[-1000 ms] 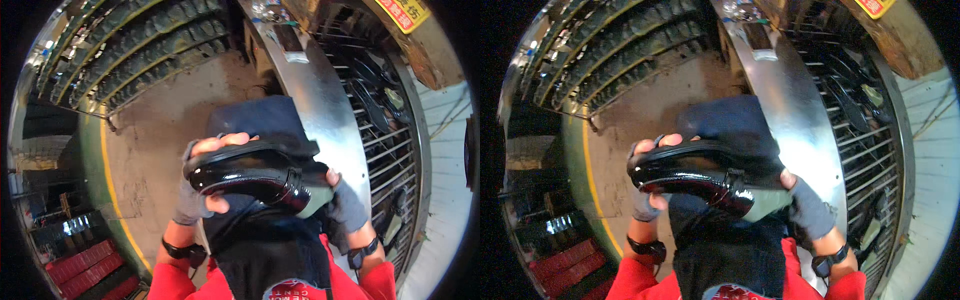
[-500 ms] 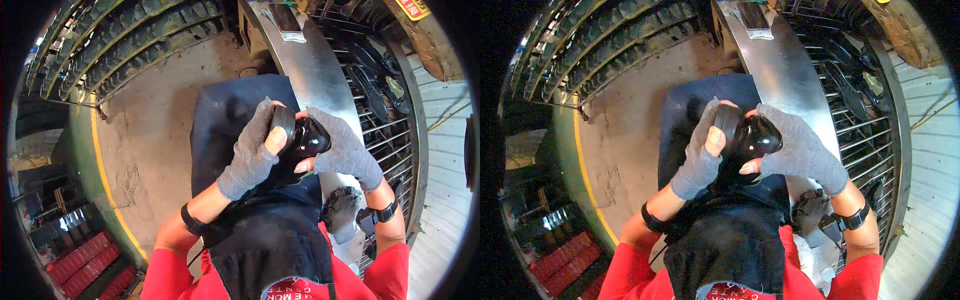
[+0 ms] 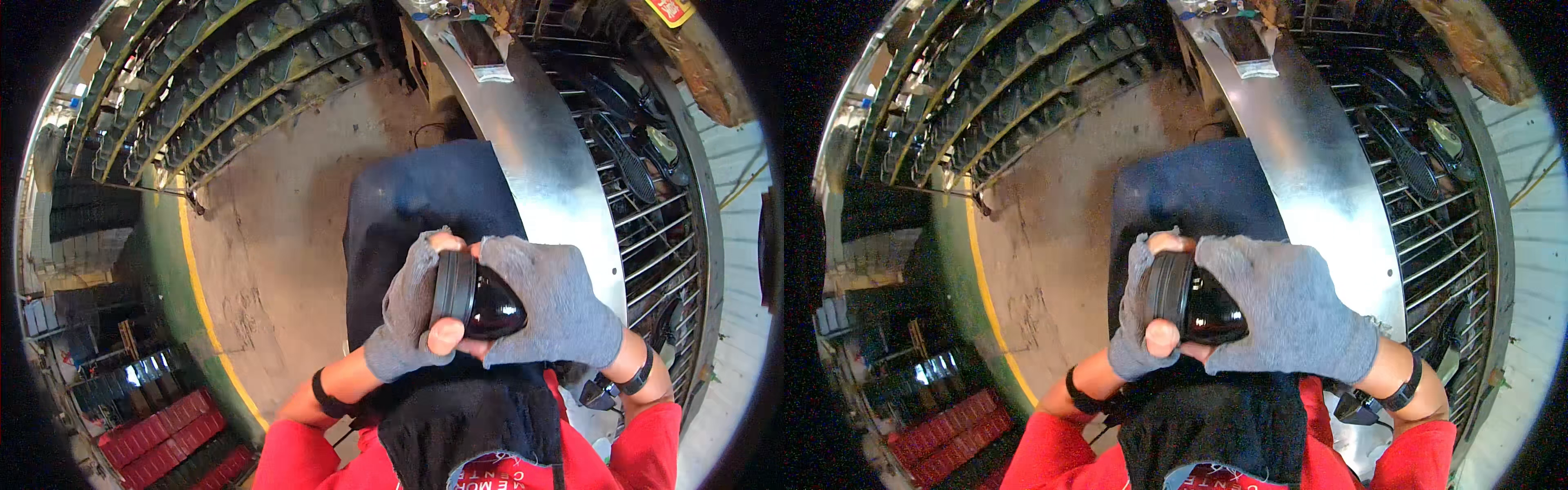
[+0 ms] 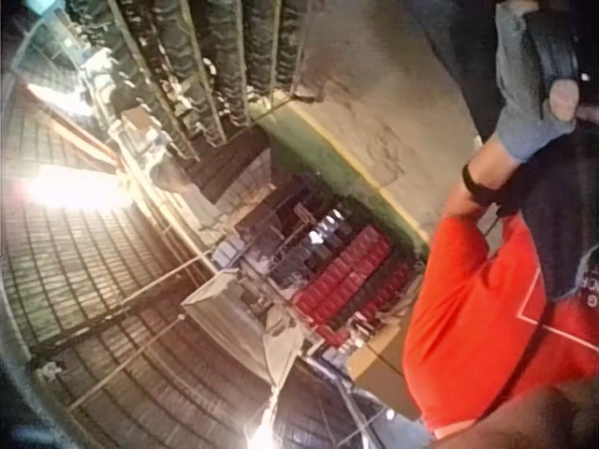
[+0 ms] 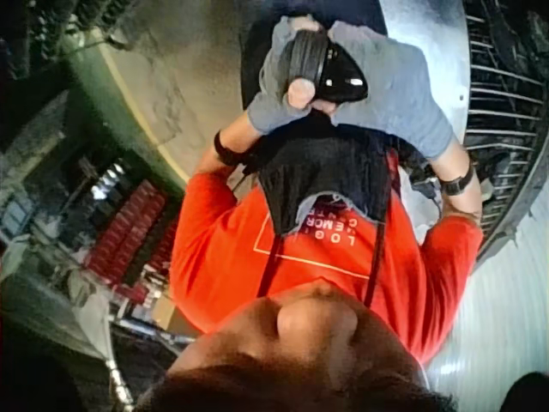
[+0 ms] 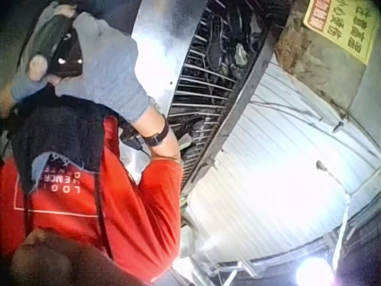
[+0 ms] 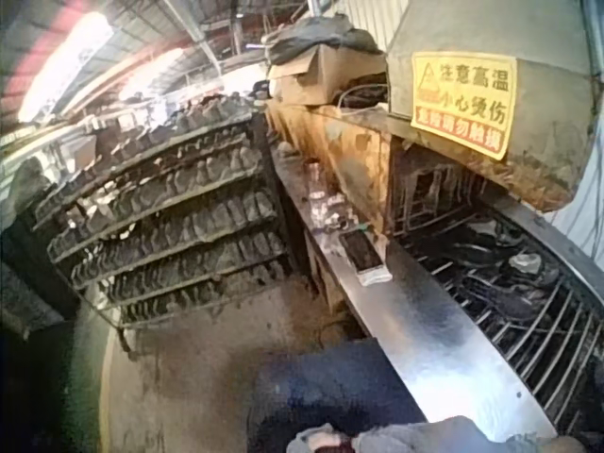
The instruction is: Polishing a series of black dress shoes using a rag and putting them on a conveyor.
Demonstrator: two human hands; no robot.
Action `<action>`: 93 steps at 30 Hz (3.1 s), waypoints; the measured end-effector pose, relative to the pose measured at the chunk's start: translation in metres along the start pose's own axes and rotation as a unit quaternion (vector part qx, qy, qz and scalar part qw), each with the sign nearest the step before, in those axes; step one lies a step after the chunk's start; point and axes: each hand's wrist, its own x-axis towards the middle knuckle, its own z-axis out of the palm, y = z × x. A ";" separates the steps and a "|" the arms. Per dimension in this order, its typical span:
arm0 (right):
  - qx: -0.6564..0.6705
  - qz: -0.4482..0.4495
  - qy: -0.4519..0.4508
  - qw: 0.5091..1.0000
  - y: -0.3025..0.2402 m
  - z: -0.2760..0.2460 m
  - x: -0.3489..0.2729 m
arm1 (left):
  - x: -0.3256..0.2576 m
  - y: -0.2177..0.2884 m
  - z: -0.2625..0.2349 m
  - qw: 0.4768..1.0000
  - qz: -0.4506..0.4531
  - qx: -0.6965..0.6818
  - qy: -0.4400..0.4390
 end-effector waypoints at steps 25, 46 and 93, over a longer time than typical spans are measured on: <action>-0.044 -0.093 -0.134 0.986 -0.023 0.002 -0.022 | -0.006 0.025 0.000 0.983 -0.031 -0.165 -0.073; -0.044 -0.368 -0.178 0.912 -0.039 0.099 0.038 | 0.046 -0.027 -0.024 0.802 -0.281 -0.525 0.040; 0.624 0.167 0.036 0.763 0.019 0.112 -0.001 | 0.014 0.078 -0.054 0.984 -0.143 0.003 0.108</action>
